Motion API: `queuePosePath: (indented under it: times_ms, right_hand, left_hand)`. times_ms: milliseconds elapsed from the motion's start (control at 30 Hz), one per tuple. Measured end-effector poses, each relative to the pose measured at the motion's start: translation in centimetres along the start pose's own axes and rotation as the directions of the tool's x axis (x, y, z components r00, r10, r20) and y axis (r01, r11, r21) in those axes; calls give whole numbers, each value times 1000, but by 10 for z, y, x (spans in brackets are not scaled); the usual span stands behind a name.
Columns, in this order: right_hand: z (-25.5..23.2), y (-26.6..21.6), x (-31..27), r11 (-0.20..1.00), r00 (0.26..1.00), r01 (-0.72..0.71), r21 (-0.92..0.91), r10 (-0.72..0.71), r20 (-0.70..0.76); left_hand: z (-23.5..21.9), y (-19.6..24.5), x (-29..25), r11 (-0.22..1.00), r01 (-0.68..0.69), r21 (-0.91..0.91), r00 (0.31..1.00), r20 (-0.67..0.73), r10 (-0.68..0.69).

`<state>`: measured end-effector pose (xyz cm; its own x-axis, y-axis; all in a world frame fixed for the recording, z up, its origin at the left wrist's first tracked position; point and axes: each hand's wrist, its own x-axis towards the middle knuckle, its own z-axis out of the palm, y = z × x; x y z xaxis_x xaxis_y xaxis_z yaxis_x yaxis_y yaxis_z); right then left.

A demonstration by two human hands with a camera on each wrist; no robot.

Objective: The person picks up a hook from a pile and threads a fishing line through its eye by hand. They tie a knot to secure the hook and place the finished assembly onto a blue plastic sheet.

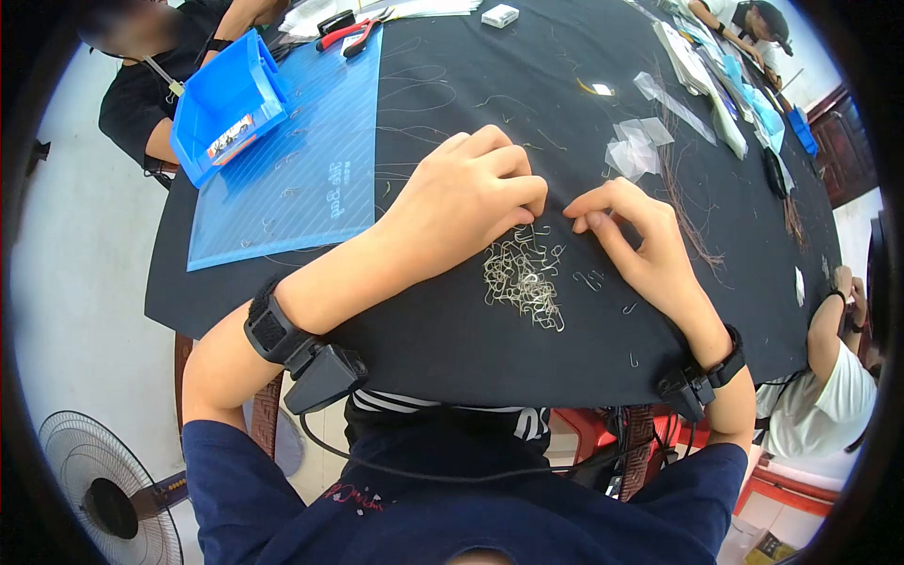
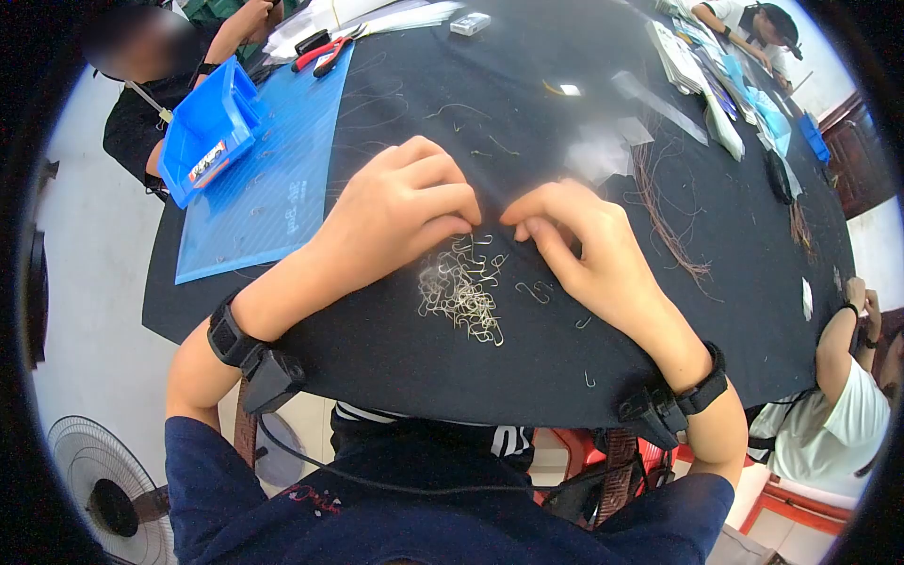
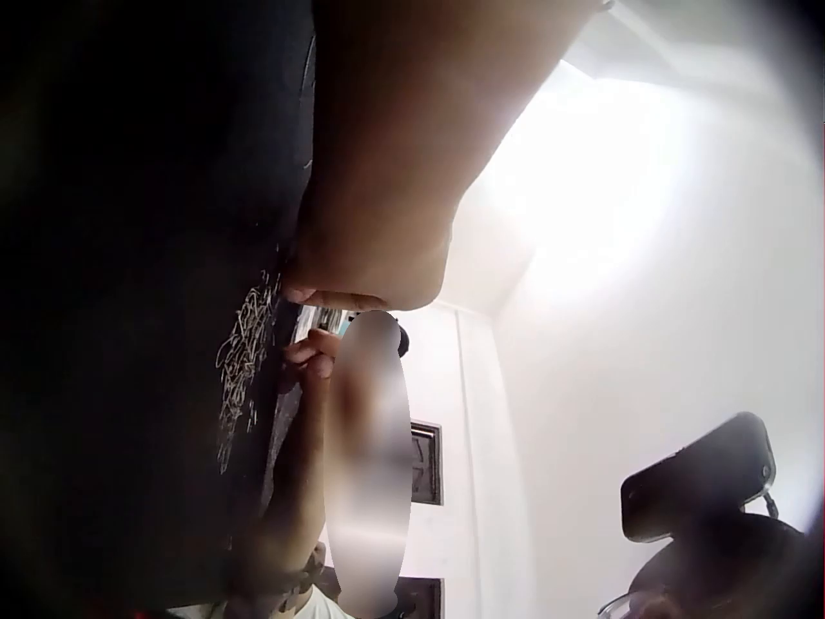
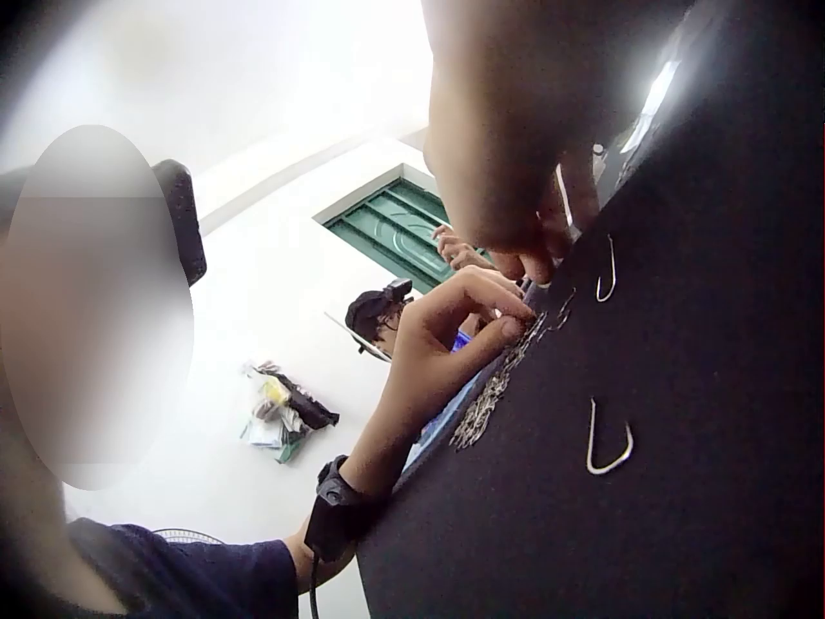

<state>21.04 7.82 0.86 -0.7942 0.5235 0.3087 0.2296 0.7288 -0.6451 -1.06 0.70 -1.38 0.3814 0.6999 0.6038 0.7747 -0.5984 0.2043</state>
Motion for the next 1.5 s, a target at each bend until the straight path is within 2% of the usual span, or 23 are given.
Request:
queuePosePath:
  times_ms: [200, 300, 367, 467, 600, 767, 867, 967, 1100, 1200, 1267, 1367, 1500]
  right_hand:
    - [-2, 0, 0, 999, 1000, 25, -21, -25, -4]
    - [0, 0, 0, 1000, 999, 24, -13, -25, -27]
    - [3, 1, -1, 1000, 997, 16, 21, -15, -79]
    - [-3, -4, -2, 996, 995, -83, 13, 83, -45]
    - [4, -2, -3, 987, 999, -20, 161, 27, -43]
    - [4, -3, -6, 982, 998, -45, 184, 51, -30]
    - [4, -3, -5, 981, 994, 35, 193, -15, -107]
    - [2, -5, -7, 967, 987, 7, 255, 35, -159]
    - [3, -9, -8, 964, 990, -5, 268, 42, -134]
    - [3, -9, -9, 965, 995, -22, 260, 45, -86]
    - [2, -10, -9, 962, 996, -59, 267, 73, -44]
    - [6, -11, -10, 880, 989, -133, 457, 146, 7]
    - [4, -12, -8, 938, 994, -85, 335, 104, -38]
  left_hand:
    - [7, 0, 1, 999, -17, 28, 999, 29, 16]
    - [6, 3, 2, 1000, 3, 26, 1000, -16, -2]
    - [-1, 7, 4, 997, 70, -20, 996, -44, -71]
    - [-6, 14, 5, 964, 200, -175, 975, -60, -213]
    - [-5, 22, 6, 904, 293, -311, 946, -41, -321]
    - [-2, 27, 6, 887, 252, -387, 957, -35, -287]
    - [-4, 28, 8, 898, 216, -383, 966, -47, -253]
    - [-3, 28, 9, 900, 183, -395, 969, -83, -233]
    - [-4, 27, 9, 897, 180, -404, 976, -42, -215]
    - [-3, 27, 9, 905, 148, -400, 977, -85, -197]
    - [-2, 27, 9, 930, 83, -359, 982, -127, -137]
    - [-3, 29, 10, 944, 46, -326, 981, -163, -104]
    - [-6, 29, 9, 943, 76, -323, 978, -158, -133]
